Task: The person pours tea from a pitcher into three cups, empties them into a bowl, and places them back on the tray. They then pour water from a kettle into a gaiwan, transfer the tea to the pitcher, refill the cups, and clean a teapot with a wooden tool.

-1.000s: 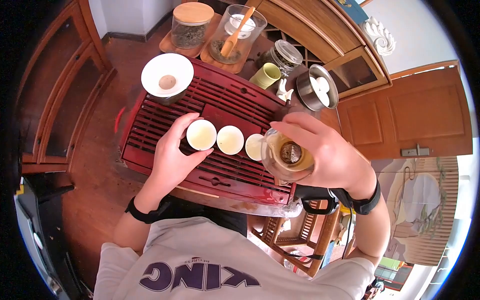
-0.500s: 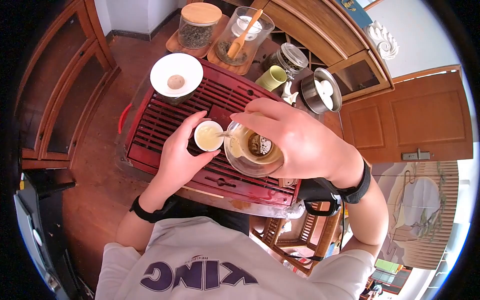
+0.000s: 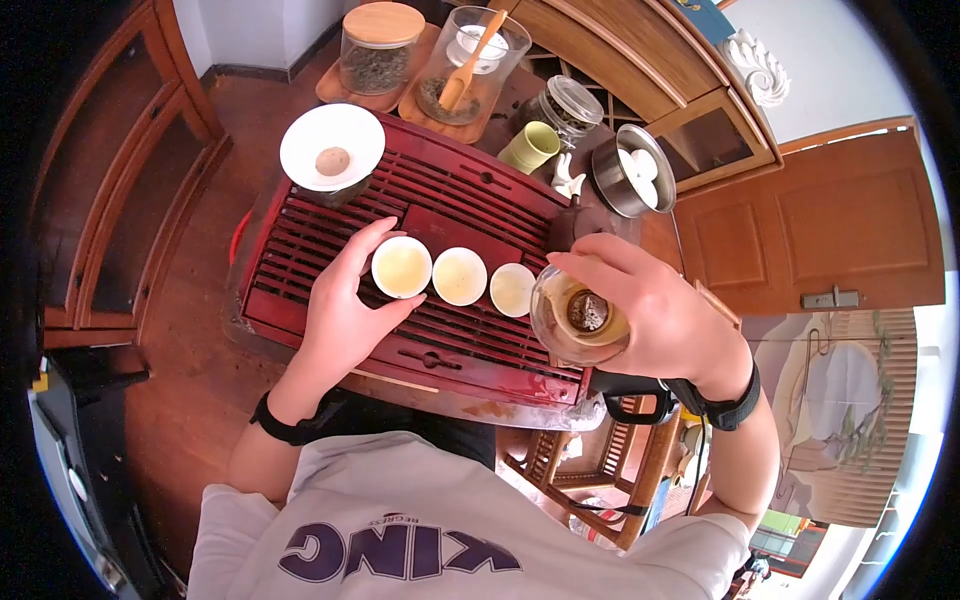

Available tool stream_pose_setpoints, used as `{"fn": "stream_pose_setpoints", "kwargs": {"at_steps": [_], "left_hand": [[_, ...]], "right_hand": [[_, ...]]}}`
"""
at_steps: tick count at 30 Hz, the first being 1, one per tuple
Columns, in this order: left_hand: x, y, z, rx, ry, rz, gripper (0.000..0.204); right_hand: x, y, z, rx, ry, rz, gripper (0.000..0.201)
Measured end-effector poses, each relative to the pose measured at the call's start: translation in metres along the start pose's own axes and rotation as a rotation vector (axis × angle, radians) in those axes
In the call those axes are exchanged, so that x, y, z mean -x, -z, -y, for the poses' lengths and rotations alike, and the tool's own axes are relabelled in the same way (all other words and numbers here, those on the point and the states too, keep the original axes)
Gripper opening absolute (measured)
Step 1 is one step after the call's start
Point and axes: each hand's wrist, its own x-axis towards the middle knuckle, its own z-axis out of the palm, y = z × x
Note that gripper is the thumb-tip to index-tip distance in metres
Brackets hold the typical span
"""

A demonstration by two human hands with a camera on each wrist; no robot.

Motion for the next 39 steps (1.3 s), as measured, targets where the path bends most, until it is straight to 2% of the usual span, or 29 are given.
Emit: {"fn": "stream_pose_setpoints", "kwargs": {"at_steps": [11,19,26,28,32,35,39], "left_hand": [[0.000,-0.002,0.002,0.030,0.031,0.014,0.078],[-0.001,0.000,0.000,0.051,0.034,0.021,0.078],[0.000,-0.001,0.001,0.036,0.017,0.009,0.079],[-0.001,0.001,-0.001,0.025,0.021,0.014,0.079],[0.000,0.001,-0.002,0.020,0.022,0.007,0.079],[-0.001,0.001,-0.002,0.012,0.014,0.004,0.079],[-0.001,0.002,-0.002,-0.019,0.014,0.007,0.079]], "right_hand": [[-0.001,-0.005,0.000,0.022,0.027,-0.048,0.066],[-0.029,-0.008,0.007,0.021,0.157,-0.090,0.061],[-0.055,-0.005,0.017,0.021,0.243,-0.057,0.064],[-0.060,-0.004,0.019,0.058,0.262,-0.034,0.072],[-0.063,-0.004,0.021,0.044,0.256,-0.022,0.073],[-0.058,-0.003,0.020,0.049,0.281,-0.052,0.066],[-0.041,-0.001,0.013,0.047,0.190,-0.030,0.069]]}}
